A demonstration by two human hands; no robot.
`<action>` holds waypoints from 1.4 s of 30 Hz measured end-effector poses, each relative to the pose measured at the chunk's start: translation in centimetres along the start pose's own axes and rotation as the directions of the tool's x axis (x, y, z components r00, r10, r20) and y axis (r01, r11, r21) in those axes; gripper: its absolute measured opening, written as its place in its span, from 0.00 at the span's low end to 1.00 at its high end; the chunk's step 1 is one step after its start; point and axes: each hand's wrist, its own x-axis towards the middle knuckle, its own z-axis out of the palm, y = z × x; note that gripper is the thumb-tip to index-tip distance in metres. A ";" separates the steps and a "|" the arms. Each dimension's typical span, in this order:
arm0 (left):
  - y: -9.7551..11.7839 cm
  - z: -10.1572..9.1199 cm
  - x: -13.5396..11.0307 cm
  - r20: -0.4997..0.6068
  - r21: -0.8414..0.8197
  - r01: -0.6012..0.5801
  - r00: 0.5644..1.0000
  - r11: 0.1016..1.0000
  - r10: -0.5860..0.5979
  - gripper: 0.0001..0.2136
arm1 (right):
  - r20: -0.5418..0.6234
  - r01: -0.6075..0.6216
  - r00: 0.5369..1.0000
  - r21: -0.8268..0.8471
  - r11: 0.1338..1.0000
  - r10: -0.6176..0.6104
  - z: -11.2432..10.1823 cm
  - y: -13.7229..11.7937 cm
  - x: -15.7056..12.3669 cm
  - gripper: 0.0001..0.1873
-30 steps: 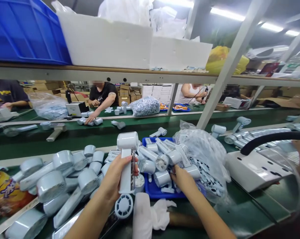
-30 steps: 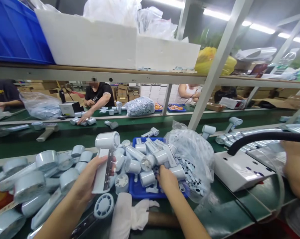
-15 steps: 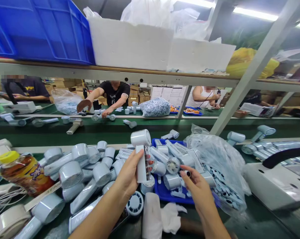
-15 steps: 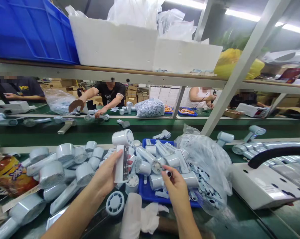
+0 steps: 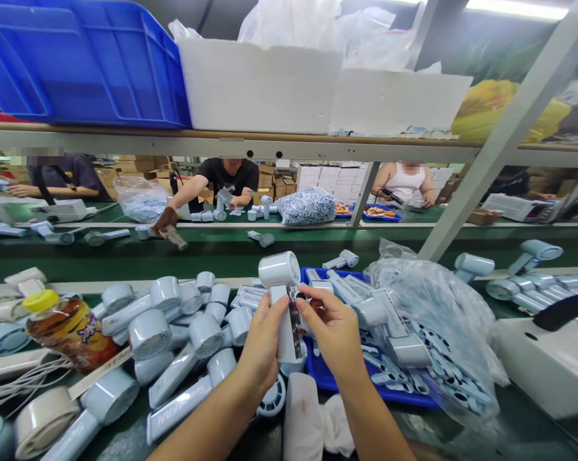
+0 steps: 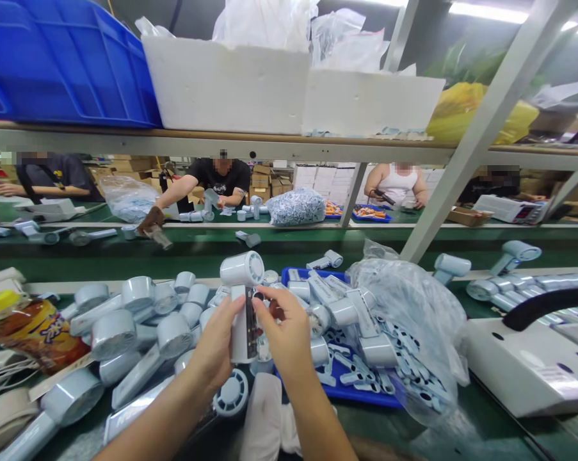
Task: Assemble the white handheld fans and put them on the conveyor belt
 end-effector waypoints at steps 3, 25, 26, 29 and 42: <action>0.0 0.1 0.1 -0.010 -0.032 -0.028 1.000 0.999 0.028 0.15 | -0.001 0.129 0.991 -0.146 0.981 -0.130 -0.1 0.3 -0.3 0.13; -0.7 -0.5 0.6 0.089 0.060 -0.116 0.990 0.991 0.110 0.17 | -0.013 -0.035 0.999 -0.056 0.998 0.035 -0.9 1.6 0.0 0.15; -0.8 -0.6 0.7 0.090 0.079 -0.132 0.988 0.988 0.125 0.17 | -0.016 -0.040 0.999 -0.050 0.998 0.039 -0.8 1.8 -0.1 0.15; -0.9 -0.8 0.8 0.135 0.168 -0.184 0.978 0.969 0.162 0.16 | -0.031 -0.091 0.995 -0.014 0.996 0.090 -0.7 2.3 -0.3 0.16; 0.0 -0.7 -0.1 0.141 0.408 -0.384 0.923 0.828 0.358 0.15 | -0.005 -0.075 0.997 -0.061 0.995 0.075 0.0 0.5 -0.9 0.14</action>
